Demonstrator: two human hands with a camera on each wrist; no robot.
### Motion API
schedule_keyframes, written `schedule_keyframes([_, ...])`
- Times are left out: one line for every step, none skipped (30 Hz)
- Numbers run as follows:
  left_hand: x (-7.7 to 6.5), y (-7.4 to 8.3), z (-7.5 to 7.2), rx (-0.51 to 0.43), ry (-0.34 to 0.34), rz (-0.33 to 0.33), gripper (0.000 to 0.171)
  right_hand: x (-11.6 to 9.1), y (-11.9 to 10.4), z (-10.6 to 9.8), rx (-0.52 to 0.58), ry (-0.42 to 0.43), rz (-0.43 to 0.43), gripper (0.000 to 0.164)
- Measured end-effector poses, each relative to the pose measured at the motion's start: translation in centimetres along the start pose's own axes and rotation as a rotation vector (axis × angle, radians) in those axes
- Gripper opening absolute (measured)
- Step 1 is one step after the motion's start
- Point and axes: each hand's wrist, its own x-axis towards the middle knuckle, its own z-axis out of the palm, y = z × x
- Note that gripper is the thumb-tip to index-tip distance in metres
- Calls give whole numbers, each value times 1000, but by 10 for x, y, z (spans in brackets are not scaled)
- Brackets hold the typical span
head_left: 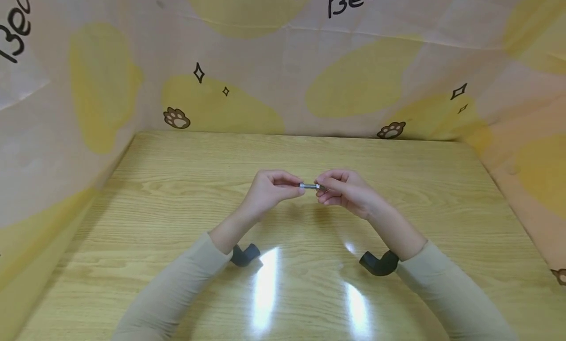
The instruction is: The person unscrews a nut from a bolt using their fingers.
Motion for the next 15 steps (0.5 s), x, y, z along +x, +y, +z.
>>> schedule_keyframes([0, 0, 0, -1, 0, 1, 20, 0, 0, 0, 4, -1, -6, 19])
schedule_keyframes([0, 0, 0, -1, -1, 2, 20, 0, 0, 0, 3, -2, -18, 19])
schedule_keyframes([0, 0, -1, -2, -1, 3, 20, 0, 0, 0, -1, -4, -32, 20])
schedule_keyframes([0, 0, -1, -5, -2, 6, 20, 0, 0, -1, -8, -4, -44, 22])
schedule_keyframes([0, 0, -1, -6, -3, 6, 19, 0, 0, -1, -14, -7, -57, 23])
schedule_keyframes([0, -1, -1, -8, -5, 7, 19, 0, 0, -1, -19, -7, -64, 25])
schedule_keyframes([0, -1, -2, -8, -6, 8, 19, 0, 0, -2, -21, -5, -67, 25])
schedule_keyframes([0, -2, -2, -10, -8, 9, 19, 0, 0, -1, -22, -1, -63, 23])
schedule_keyframes([-1, -2, -2, -9, -9, 8, 19, 0, 0, -1, -19, 6, -53, 21])
schedule_keyframes([0, -2, -3, -7, -9, 7, 20, 0, -1, -1, -12, 14, -41, 20])
schedule_keyframes([0, -2, -3, -3, -8, 4, 20, 0, -1, -1, -3, 22, -27, 18])
schedule_keyframes([0, -2, -3, -1, -7, 2, 21, 1, -1, 0, 4, 31, -12, 18])
schedule_keyframes([-1, -2, -3, 1, -5, 1, 21, 1, -1, 1, 12, 38, -2, 18])
schedule_keyframes([-1, -2, -3, 2, -3, -1, 21, 1, -1, 1, 19, 42, 8, 19])
schedule_keyframes([-1, -2, -3, 5, -1, -3, 21, 2, 0, 1, 24, 41, 9, 20])
